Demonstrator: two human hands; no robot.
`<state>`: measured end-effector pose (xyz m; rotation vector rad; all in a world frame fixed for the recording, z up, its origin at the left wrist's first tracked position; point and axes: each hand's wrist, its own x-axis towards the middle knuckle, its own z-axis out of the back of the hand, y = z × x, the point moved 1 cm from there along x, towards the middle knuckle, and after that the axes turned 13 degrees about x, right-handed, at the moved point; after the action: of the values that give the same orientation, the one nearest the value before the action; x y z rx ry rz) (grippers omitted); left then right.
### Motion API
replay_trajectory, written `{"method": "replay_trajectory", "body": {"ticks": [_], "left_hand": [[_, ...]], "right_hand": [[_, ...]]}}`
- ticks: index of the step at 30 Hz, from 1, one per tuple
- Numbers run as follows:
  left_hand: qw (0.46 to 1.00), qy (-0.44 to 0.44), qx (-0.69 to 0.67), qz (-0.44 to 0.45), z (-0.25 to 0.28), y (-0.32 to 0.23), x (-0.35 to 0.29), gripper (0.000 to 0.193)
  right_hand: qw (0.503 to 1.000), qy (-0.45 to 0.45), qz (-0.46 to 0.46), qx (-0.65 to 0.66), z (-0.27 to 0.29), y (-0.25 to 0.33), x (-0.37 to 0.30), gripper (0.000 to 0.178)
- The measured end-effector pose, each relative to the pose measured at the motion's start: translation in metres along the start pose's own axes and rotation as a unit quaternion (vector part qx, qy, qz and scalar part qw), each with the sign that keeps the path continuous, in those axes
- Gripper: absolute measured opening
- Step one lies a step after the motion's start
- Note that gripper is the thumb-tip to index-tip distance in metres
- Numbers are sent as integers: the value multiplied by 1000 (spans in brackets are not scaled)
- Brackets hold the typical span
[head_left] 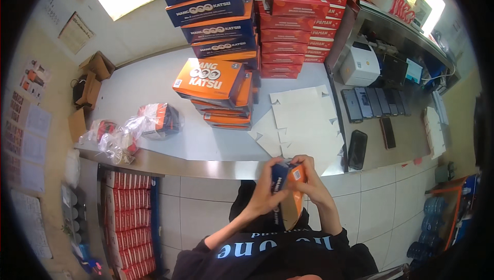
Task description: The person assembles several cardboard food boxes by hand, stacks them on a counter, and hands packaged food in plastic bags to a person at a service window.
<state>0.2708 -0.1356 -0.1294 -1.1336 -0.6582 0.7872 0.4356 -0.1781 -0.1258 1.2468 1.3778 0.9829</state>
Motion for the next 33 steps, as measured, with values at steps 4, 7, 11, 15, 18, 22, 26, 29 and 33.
{"method": "replay_trajectory", "body": {"ticks": [4, 7, 11, 15, 18, 22, 26, 29, 33], "left_hand": [[990, 53, 128, 34, 5, -12, -7, 92], [979, 127, 138, 82, 30, -4, -18, 109], [966, 161, 165, 121, 73, -26, -6, 111], [989, 67, 117, -53, 105, -39, 0, 109], [988, -139, 40, -54, 110, -35, 11, 86], [837, -250, -474, -110, 135, -19, 28, 41], [916, -389, 18, -100, 183, 36, 56, 53], [827, -547, 110, -66, 235, 58, 113, 68], [907, -386, -167, -27, 250, 146, 132, 54]], "right_hand": [[980, 18, 39, -196, -3, -24, 5, 94], [981, 116, 79, -137, -2, -28, -15, 115], [979, 106, 69, -160, -48, 1, 0, 131], [925, 148, 273, -218, -55, 53, 45, 107], [901, 48, 338, -268, -82, 83, 71, 102], [939, -43, 340, -14, -136, 102, 108, 121], [952, 31, 285, 103, -132, 123, 168, 100], [973, -22, 219, 68, -107, 114, 214, 78], [944, -193, 229, -136, -90, 71, 211, 63]]}}
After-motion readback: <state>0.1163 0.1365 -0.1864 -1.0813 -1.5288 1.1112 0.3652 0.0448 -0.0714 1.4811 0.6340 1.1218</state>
